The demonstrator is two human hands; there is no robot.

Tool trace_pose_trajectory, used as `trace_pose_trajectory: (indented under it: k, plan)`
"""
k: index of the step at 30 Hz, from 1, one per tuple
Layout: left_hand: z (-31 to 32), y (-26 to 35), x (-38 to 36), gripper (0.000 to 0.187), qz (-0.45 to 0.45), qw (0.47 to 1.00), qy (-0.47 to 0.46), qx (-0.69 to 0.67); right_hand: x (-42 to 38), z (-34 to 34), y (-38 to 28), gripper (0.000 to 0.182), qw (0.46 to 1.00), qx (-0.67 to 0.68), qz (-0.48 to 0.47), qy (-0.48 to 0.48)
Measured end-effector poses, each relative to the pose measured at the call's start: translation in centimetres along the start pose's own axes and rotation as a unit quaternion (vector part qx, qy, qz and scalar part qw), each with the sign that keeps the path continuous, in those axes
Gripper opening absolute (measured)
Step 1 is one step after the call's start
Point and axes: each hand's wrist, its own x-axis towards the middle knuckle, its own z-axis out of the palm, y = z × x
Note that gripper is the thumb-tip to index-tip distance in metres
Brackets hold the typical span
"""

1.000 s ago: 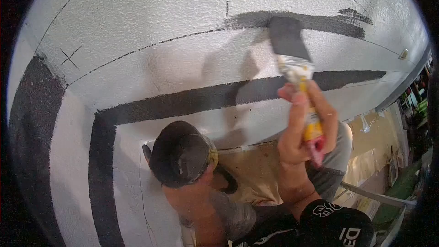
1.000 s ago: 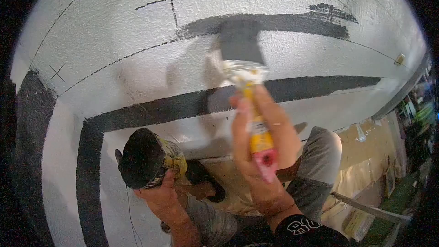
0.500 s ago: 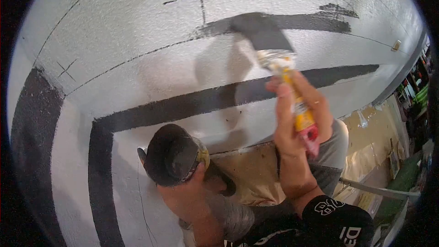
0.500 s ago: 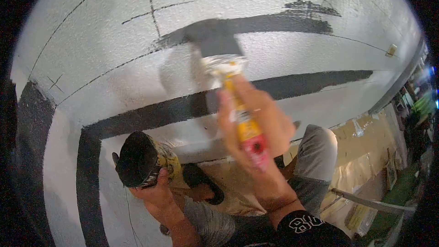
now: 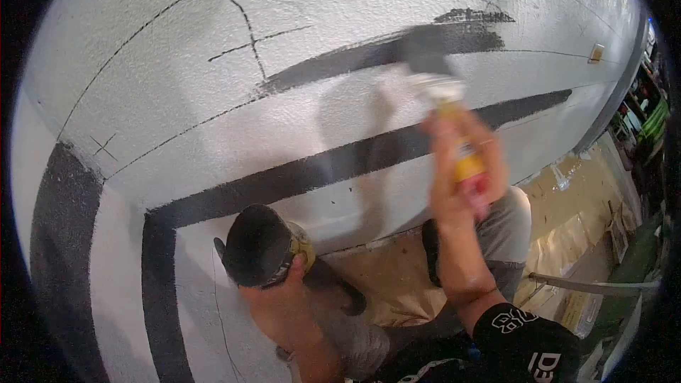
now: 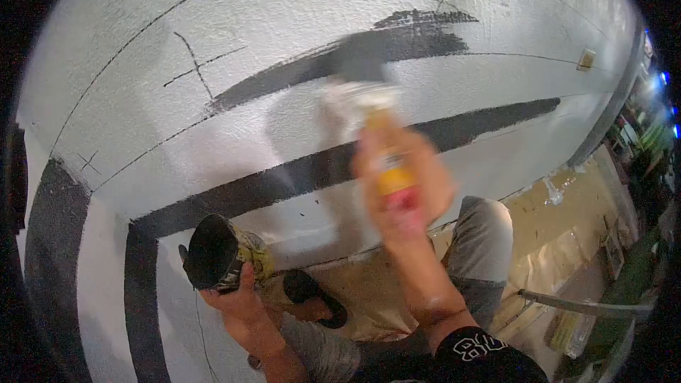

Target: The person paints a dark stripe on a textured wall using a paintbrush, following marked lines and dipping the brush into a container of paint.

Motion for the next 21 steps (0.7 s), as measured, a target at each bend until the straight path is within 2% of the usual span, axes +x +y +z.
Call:
trace_pose_trajectory:
  k: [2,5,6,8,10,11,12,13,14,16,18,19,20,21]
  plan:
    - [0.2,-0.7,-0.2,0.095,0.005,1.0,-0.021,0.006,-0.4,0.5,-1.7,0.026,0.989,0.056,-0.067,-0.121]
    - [0.3,-0.1,-0.6,0.091,-0.009,0.998,-0.05,0.041,0.6,0.8,-1.6,0.027,0.981,0.09,-0.106,-0.133]
    - [0.6,0.2,-0.7,0.091,-0.028,0.996,-0.053,0.066,1.7,0.9,-0.8,0.024,0.984,0.084,-0.139,-0.073]
    - [1.1,-0.6,-0.8,0.091,0.003,0.998,-0.053,0.022,2.0,-1.7,1.6,0.015,0.997,0.025,-0.029,-0.066]
    - [1.1,-0.6,-0.8,0.091,0.033,0.998,-0.051,-0.018,3.6,-3.2,4.8,0.017,0.999,0.029,0.004,0.02]
    - [0.9,-0.1,-0.8,0.093,0.016,0.998,-0.055,0.04,4.2,-3.3,5.2,0.017,0.999,0.028,0.004,0.02]
    - [0.8,0.2,-0.9,0.095,-0.001,0.994,-0.058,0.097,4.9,-3.5,5.3,0.017,0.995,0.054,0.043,0.069]
    - [1.0,0.2,-0.9,0.095,0.001,0.994,-0.059,0.096,5.3,-3.7,5.4,0.017,0.986,0.081,0.081,0.118]
    - [1.4,0.2,-0.9,0.096,-0.008,0.997,-0.051,0.051,4.8,-3.2,5.0,0.016,0.988,0.069,0.076,0.111]
    - [1.9,-0.2,-0.9,0.096,-0.015,0.999,-0.046,0.005,2.9,-2.5,2.8,0.014,0.998,0.037,0.045,-0.002]
    - [2.1,-0.7,-0.9,0.097,-0.002,0.997,-0.061,0.052,2.1,-1.2,1.0,0.018,0.986,0.042,-0.135,-0.092]
    - [2.3,-0.1,-1.1,0.097,0.0,0.996,-0.066,0.055,2.3,-0.7,0.2,0.022,0.974,0.107,-0.148,-0.136]
    - [2.6,1.0,-1.3,0.098,-0.041,0.988,-0.072,0.131,2.7,-0.6,-0.4,0.025,0.956,0.172,-0.159,-0.178]
    - [2.7,1.7,-1.3,0.1,-0.081,0.973,-0.073,0.205,3.0,-1.0,-0.7,0.025,0.957,0.173,-0.157,-0.174]
